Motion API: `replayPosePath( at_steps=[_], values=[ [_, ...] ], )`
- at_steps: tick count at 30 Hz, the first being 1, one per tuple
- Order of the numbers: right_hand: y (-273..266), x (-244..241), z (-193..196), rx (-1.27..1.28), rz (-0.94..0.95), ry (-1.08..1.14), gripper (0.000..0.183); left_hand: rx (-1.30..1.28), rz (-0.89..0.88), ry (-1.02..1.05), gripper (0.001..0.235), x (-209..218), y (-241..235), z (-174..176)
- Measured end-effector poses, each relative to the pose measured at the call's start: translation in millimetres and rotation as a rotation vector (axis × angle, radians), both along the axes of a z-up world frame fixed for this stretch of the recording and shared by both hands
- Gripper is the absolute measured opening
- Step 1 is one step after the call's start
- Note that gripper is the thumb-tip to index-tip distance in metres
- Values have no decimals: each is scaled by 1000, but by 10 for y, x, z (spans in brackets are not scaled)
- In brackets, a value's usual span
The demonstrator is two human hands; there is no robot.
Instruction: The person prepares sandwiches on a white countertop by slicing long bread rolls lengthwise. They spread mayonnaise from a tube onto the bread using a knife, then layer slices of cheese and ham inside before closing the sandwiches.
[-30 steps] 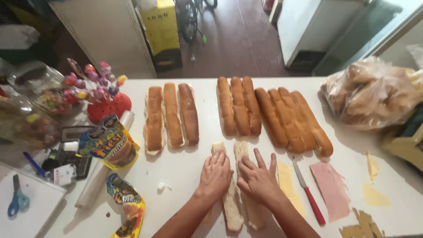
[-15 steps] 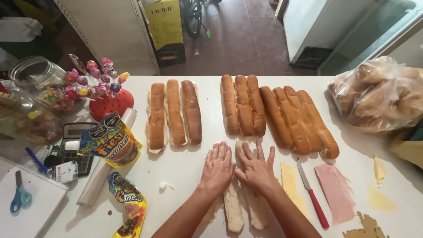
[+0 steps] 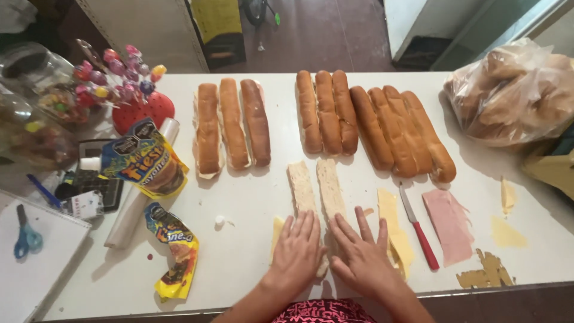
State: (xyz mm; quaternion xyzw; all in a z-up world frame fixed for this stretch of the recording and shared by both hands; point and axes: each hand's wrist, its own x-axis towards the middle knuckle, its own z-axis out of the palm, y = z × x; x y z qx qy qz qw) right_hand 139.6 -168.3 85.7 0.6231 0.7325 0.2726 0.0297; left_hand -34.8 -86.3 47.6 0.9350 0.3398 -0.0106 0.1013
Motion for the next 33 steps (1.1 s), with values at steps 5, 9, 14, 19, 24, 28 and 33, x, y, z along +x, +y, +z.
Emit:
replayPosePath(
  at_steps=[5, 9, 14, 19, 24, 28, 33],
  values=[
    [59, -35, -63, -273, -75, 347, 80, 419, 69, -192, 79, 35, -107, -472],
    [77, -107, -57, -510, -158, 505, 80, 245, 61, -139, 79, 57, -120, -488],
    [-102, 75, -124, -65, -21, 7, 88, 326, 47, -216, 74, -120, -141, -61],
    [-480, 2, 207, -373, -40, 575, 77, 56, -98, -255, 75, -374, -346, 381],
    [-650, -39, -47, -201, 24, 349, 87, 104, -229, -245, 73, -480, -435, 84],
    [-661, -41, -157, -187, -14, 233, 100, 264, -193, -136, 91, -500, -499, 9],
    [-662, -67, -142, -175, -6, 269, 95, 138, -197, -229, 98, -515, -500, 7]
  ],
)
